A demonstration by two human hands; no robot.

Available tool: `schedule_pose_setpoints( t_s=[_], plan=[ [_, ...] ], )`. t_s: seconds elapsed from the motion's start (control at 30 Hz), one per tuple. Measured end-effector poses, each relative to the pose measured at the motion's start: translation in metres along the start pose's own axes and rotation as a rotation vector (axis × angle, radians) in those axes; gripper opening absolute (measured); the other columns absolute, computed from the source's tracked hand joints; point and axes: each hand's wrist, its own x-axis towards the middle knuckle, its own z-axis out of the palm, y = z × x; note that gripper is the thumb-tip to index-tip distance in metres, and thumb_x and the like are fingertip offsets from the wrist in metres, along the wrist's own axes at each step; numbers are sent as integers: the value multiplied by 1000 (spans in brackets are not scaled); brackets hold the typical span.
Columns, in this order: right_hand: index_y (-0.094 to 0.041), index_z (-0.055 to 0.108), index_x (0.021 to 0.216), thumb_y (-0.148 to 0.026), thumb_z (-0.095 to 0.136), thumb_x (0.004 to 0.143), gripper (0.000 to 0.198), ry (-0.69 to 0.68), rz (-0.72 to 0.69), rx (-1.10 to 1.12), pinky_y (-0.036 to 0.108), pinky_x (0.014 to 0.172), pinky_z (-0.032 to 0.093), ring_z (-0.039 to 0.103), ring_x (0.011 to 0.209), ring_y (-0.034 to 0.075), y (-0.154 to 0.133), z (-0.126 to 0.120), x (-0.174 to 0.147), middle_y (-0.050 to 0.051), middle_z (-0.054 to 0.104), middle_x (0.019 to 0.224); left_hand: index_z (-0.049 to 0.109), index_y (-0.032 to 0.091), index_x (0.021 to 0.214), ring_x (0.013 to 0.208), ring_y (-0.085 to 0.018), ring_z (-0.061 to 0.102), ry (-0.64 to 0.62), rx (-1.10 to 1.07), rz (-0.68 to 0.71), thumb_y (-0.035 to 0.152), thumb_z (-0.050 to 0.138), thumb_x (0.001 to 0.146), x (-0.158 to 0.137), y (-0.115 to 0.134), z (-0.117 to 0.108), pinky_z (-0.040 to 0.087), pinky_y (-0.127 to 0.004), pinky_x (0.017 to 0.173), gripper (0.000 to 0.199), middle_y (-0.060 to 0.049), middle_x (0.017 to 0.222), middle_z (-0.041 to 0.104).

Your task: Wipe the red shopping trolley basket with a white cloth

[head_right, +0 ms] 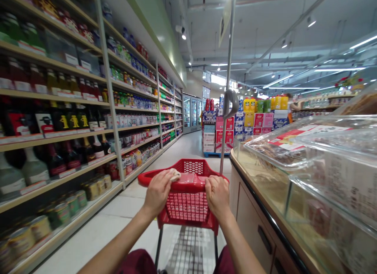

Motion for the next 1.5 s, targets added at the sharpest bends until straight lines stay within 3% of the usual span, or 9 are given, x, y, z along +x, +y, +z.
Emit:
schedule_pose_setpoints(
  t_s=[0.13, 0.27, 0.33, 0.57, 0.77, 0.97, 1.17, 1.37, 1.5],
  plan=[
    [-19, 60, 73, -32, 28, 87, 38, -5, -22, 2, 29, 76, 31, 53, 79, 16, 4, -3, 0, 3, 63, 80, 53, 23, 108, 106, -17, 50, -69, -11, 106, 24, 35, 85, -3, -6, -4, 36, -39, 93, 29, -4, 114, 58],
    [-19, 60, 74, -31, 29, 87, 35, -13, -29, 13, 29, 77, 31, 53, 79, 15, 5, -3, -1, 2, 63, 80, 55, 21, 104, 99, -19, 54, 1, 108, -205, 26, 34, 84, -6, -64, -13, 39, -40, 88, 29, -6, 106, 62],
    [-19, 59, 74, -31, 29, 87, 35, -1, -18, 17, 30, 77, 31, 53, 80, 16, 4, -1, -2, 3, 63, 80, 57, 18, 100, 97, -20, 55, 45, 119, -313, 25, 34, 84, -7, -73, -12, 42, -38, 85, 30, -8, 103, 63],
    [-19, 59, 75, -30, 30, 87, 34, -1, -16, 25, 30, 78, 30, 53, 81, 16, 9, -3, -2, 3, 63, 82, 52, 22, 109, 105, -16, 51, -112, -88, 47, 25, 33, 86, 3, -10, -3, 36, -38, 94, 30, -3, 113, 58],
    [-19, 60, 74, -30, 30, 87, 34, 7, -21, 29, 31, 78, 31, 53, 81, 16, 12, -3, -3, 3, 63, 81, 58, 23, 96, 90, -17, 58, -68, 69, -222, 25, 33, 85, 10, -41, -11, 40, -41, 87, 27, -4, 97, 66],
    [-19, 60, 75, -31, 29, 87, 35, 12, -15, 31, 31, 78, 31, 53, 82, 17, 11, -5, -2, 3, 63, 82, 54, 25, 106, 107, -14, 50, -190, -152, 107, 23, 35, 85, 15, 14, 0, 35, -38, 95, 28, -2, 114, 58],
    [-19, 60, 75, -29, 30, 87, 33, 13, -16, 34, 31, 78, 31, 53, 81, 16, 10, -6, -3, 3, 63, 82, 57, 22, 100, 97, -17, 56, -204, -73, -193, 22, 35, 85, 24, 2, -1, 38, -42, 92, 27, -4, 103, 63],
    [-20, 61, 77, -29, 32, 86, 32, 18, -29, 44, 32, 79, 32, 53, 83, 16, 12, -6, -4, 3, 63, 84, 55, 21, 107, 108, -17, 49, -163, -199, 184, 21, 37, 85, 21, 49, 11, 39, -37, 93, 28, -3, 114, 58],
    [-20, 61, 81, -27, 31, 87, 32, -8, -50, 72, 32, 81, 32, 53, 85, 16, 13, -8, -5, 3, 63, 86, 53, 23, 109, 105, -18, 51, -189, -126, 51, 21, 37, 85, 24, 31, 5, 39, -42, 92, 28, -3, 112, 59]
  ],
)
